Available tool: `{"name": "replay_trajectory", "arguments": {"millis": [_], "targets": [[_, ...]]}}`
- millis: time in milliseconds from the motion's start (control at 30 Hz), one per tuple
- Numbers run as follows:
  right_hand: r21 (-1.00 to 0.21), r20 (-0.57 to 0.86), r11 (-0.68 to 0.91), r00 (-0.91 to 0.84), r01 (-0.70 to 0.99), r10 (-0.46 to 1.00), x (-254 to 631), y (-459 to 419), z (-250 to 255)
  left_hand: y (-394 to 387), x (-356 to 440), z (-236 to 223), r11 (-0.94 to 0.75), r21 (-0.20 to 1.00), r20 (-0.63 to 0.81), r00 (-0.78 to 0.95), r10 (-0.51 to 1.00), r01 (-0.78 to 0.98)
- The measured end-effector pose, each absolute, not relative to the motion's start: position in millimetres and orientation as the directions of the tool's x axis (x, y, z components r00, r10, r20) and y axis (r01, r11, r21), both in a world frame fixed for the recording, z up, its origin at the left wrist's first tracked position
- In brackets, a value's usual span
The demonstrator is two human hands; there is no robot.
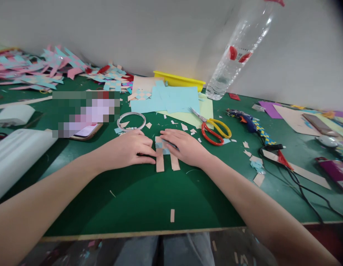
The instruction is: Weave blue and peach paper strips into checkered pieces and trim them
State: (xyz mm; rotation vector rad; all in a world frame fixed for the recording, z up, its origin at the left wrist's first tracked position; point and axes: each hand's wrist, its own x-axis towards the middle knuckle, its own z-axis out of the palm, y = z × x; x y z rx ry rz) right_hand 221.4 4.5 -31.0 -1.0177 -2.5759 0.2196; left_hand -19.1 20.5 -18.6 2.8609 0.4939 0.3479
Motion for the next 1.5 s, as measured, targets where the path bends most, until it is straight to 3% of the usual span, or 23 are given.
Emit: {"name": "replay_trajectory", "arguments": {"millis": [200,467,533,633,767,1067,1267,1500], "targets": [[-0.278,0.275,0.726,-0.672,0.629,0.688,221,5,-30,13,-14,-12,-0.921,0.263,0.176,0.924,0.338,0.287],[-0.267,0.262,0.721,-0.672,0.639,0.693,221,5,-31,-1,-5,-4,-0.857,0.458,0.104,0.944,0.314,0.235],[-0.27,0.261,0.721,-0.672,0.638,0.693,222,5,-30,1,-6,-5,-0.863,0.434,0.149,0.923,0.354,0.26],[-0.263,0.264,0.723,-0.674,0.639,0.691,221,4,-30,7,-8,-11,-0.875,0.295,0.278,0.841,0.464,0.385],[-0.243,0.28,0.722,-0.666,0.647,0.691,220,3,-31,13,-12,-17,-0.836,0.176,0.315,0.775,0.548,0.519],[-0.249,0.33,0.673,-0.592,0.697,0.735,219,-1,-27,13,-10,-19,-0.856,0.223,0.217,0.832,0.51,0.467],[-0.335,0.407,0.583,-0.444,0.74,0.798,224,2,-22,17,-14,-20,-0.833,0.279,0.194,0.822,0.536,0.477],[-0.447,0.38,0.547,-0.403,0.708,0.832,229,3,-25,14,-15,-13,-0.879,0.286,0.188,0.877,0.442,0.382]]}}
